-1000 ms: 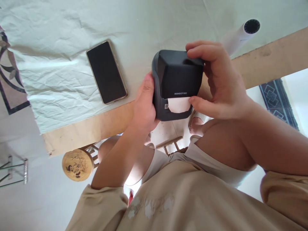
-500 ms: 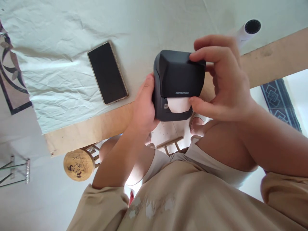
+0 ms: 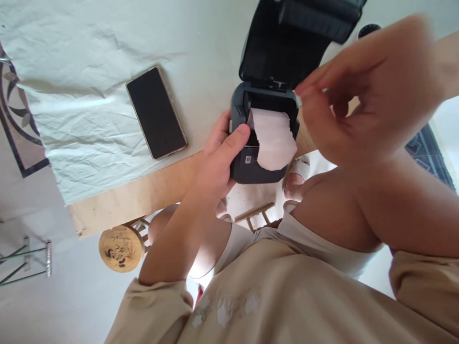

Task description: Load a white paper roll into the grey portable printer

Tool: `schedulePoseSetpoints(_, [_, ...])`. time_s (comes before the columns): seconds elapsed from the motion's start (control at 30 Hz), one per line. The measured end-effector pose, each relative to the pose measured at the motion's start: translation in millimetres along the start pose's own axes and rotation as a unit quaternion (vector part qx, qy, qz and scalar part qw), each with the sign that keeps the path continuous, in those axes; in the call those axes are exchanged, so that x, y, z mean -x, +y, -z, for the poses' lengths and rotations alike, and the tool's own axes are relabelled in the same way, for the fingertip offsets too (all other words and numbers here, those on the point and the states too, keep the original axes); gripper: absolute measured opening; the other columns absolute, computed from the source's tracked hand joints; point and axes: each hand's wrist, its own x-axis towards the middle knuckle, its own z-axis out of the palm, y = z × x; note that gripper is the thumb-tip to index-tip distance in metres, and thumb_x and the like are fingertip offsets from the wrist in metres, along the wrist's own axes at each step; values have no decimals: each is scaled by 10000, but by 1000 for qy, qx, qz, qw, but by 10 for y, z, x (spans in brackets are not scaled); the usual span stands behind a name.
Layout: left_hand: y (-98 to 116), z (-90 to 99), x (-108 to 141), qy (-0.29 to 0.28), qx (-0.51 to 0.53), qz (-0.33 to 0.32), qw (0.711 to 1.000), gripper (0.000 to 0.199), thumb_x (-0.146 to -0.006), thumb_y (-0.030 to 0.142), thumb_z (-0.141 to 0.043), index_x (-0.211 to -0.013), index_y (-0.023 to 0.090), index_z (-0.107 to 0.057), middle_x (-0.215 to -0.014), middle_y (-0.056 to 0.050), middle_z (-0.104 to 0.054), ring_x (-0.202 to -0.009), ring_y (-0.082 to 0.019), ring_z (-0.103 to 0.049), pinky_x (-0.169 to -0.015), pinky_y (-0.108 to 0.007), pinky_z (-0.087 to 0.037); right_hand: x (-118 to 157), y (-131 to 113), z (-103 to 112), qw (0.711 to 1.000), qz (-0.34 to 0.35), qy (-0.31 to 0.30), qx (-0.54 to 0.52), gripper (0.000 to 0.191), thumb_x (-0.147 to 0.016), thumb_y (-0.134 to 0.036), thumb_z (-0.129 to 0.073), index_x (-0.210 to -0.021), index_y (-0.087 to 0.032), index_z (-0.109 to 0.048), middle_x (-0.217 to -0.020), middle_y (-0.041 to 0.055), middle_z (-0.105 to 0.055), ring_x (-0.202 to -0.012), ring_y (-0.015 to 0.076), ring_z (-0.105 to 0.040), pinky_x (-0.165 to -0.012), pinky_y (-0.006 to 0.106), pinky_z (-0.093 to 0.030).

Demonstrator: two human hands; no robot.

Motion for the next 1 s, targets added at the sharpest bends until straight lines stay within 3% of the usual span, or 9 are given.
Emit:
schedulePoseSetpoints(0.07, [-3,-4,-2,-5,-12,-5,1000,316,-881,466,-757,-1110,260,-688,-993,-14,-740,-1102,-234,-712,-837,-307,-606,-27,-35,-26,993,61,20,100,202,-938,-384,-562,-956,-268,-726,-961,10,-733,-656,144,-546,-653,358,-432])
schedulePoseSetpoints(0.17, [4,-18,8,-5,-18,-12,1000,299,-893,445,-751,-1118,260,-684,-964,-6,-742,-1104,-218,-712,-840,-285,-601,-35,-70,-52,970,119,-47,207,224,-935,-383,-560,-1007,-270,-740,-998,-5,-756,-768,170,-649,-595,333,-376])
schedulePoseSetpoints(0.23, [14,-28,22,2,-24,-13,1000,268,-905,436,-739,-1098,257,-686,-939,0,-734,-1064,-197,-717,-781,-258,-589,-25,-73,-43,955,132,-79,253,254,-961,-418,-532,-1010,-264,-728,-1082,-22,-759,-809,173,-666,-573,327,-352])
schedulePoseSetpoints(0.33, [33,-39,43,-6,-27,-1,1000,241,-909,438,-731,-1077,271,-683,-958,-2,-734,-962,-188,-722,-709,-264,-573,-13,-42,-5,952,125,-102,261,230,-927,-436,-593,-1047,-269,-697,-896,-10,-748,-629,138,-558,-532,316,-293])
schedulePoseSetpoints(0.5, [44,-46,42,-29,-3,34,999,232,-922,422,-721,-1099,280,-673,-1009,-2,-730,-908,-198,-726,-760,-306,-592,-26,6,69,989,68,-118,52,313,-763,-305,-780,-1040,-249,-648,-867,-19,-717,-496,57,-470,-446,266,-342])
schedulePoseSetpoints(0.6, [38,-61,26,-9,35,27,999,255,-887,437,-760,-1067,275,-679,-939,5,-720,-863,-183,-727,-721,-278,-590,-65,10,135,973,10,-147,-179,411,-722,-250,-825,-1075,-251,-613,-917,-30,-723,-462,25,-472,-362,222,-308])
schedulePoseSetpoints(0.7, [56,-88,22,21,48,38,998,257,-887,443,-741,-1023,236,-673,-936,3,-721,-827,-166,-724,-717,-268,-604,-175,58,173,934,-58,-60,-349,417,-686,-315,-841,-1016,-263,-592,-702,-76,-612,-481,60,-515,-368,220,-334])
schedulePoseSetpoints(0.83, [82,-96,30,47,72,36,996,241,-928,440,-671,-992,207,-673,-924,6,-710,-817,-147,-710,-734,-253,-590,-341,218,122,931,-183,68,-309,508,-580,-494,-728,-983,-224,-575,-661,-63,-584,-462,94,-503,-364,267,-301])
schedulePoseSetpoints(1.0, [55,-90,26,44,92,29,994,269,-892,473,-705,-990,223,-692,-926,-10,-708,-815,-187,-705,-704,-296,-583,-326,404,10,984,-83,92,-132,300,-669,-222,-665,-932,-203,-523,-837,-42,-600,-660,103,-593,-619,310,-461])
